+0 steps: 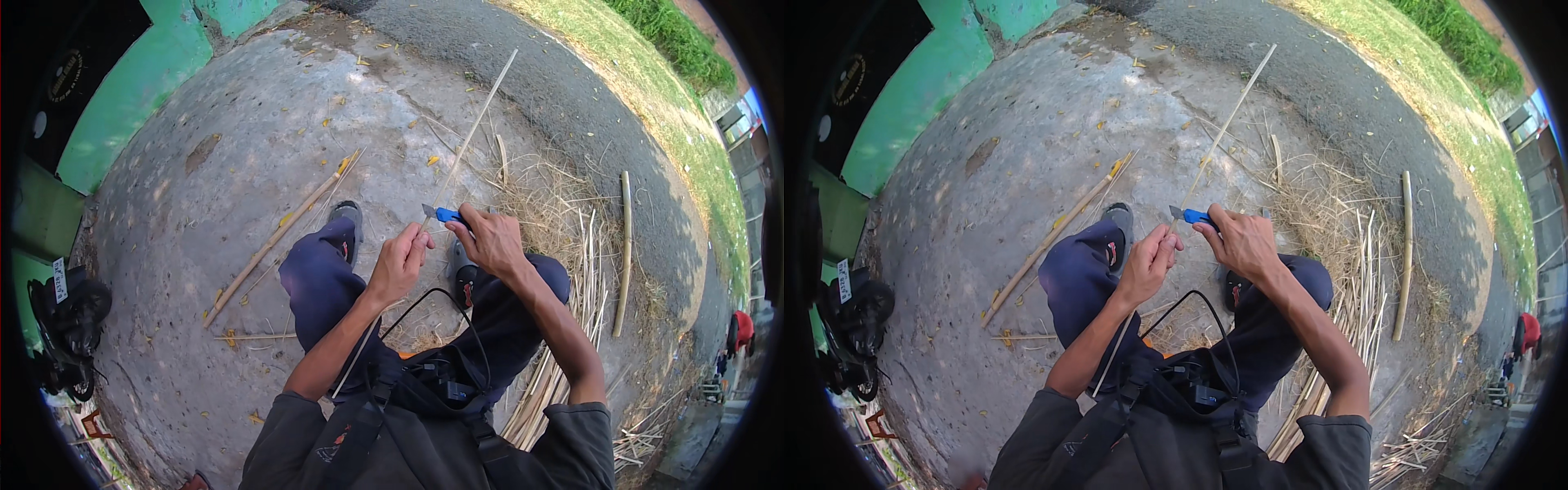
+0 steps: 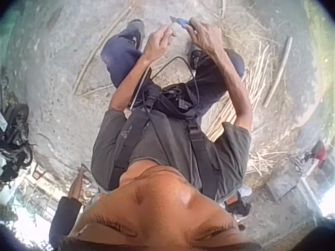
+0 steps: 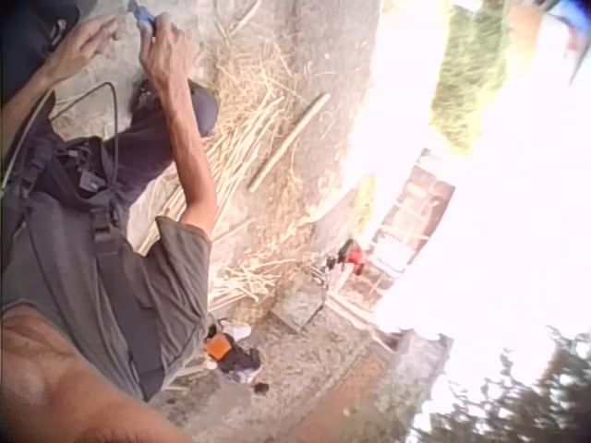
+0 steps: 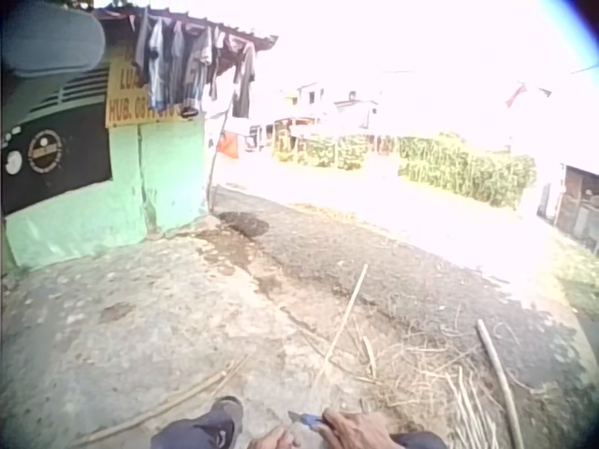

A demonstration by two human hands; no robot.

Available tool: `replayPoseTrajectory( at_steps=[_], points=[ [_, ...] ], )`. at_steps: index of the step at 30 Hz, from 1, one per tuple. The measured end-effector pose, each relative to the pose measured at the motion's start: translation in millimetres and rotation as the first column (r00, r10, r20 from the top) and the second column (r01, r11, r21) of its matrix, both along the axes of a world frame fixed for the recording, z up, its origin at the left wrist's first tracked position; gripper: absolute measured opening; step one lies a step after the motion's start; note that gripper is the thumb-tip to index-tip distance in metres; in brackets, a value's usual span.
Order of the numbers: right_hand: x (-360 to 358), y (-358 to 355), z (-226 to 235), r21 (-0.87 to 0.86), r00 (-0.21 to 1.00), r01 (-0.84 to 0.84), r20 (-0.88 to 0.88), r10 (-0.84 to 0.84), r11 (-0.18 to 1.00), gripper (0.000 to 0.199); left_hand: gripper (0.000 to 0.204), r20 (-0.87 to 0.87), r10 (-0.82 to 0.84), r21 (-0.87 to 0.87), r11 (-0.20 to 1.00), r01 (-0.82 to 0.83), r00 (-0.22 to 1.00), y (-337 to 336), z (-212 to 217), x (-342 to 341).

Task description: The person trims, shaves, and scrapes bamboo strips using a utility knife and a blade.

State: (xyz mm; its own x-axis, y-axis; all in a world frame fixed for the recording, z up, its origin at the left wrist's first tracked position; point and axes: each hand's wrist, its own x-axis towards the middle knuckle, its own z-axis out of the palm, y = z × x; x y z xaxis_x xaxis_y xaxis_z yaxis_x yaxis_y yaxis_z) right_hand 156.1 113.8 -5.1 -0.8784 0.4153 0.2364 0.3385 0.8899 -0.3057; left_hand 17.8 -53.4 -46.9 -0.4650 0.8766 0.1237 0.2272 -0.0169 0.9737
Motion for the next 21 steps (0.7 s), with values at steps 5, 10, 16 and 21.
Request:
replayPoseTrajectory(
  at_steps=[5,10,16,21],
  points=[
    [2,34,7,0.001,0.985,0.168,-0.046,-0.168,0.986,0.043,0.023,-0.068,-0.036,-0.019,0.999,0.035,0.997,-11,1,10],
    [16,71,9,0.030,0.954,0.274,-0.136,-0.268,0.961,0.042,0.019,-0.112,-0.078,-0.054,0.996,0.073,0.991,-50,10,25],
    [25,69,14,0.076,0.954,0.279,-0.132,-0.268,0.957,0.041,0.013,-0.189,-0.071,-0.099,0.994,0.053,0.979,-83,37,36],
    [51,134,1,0.003,0.845,0.493,-0.238,-0.478,0.870,0.046,0.012,-0.250,-0.089,-0.078,0.994,0.072,0.964,-127,31,55]
  ],
)
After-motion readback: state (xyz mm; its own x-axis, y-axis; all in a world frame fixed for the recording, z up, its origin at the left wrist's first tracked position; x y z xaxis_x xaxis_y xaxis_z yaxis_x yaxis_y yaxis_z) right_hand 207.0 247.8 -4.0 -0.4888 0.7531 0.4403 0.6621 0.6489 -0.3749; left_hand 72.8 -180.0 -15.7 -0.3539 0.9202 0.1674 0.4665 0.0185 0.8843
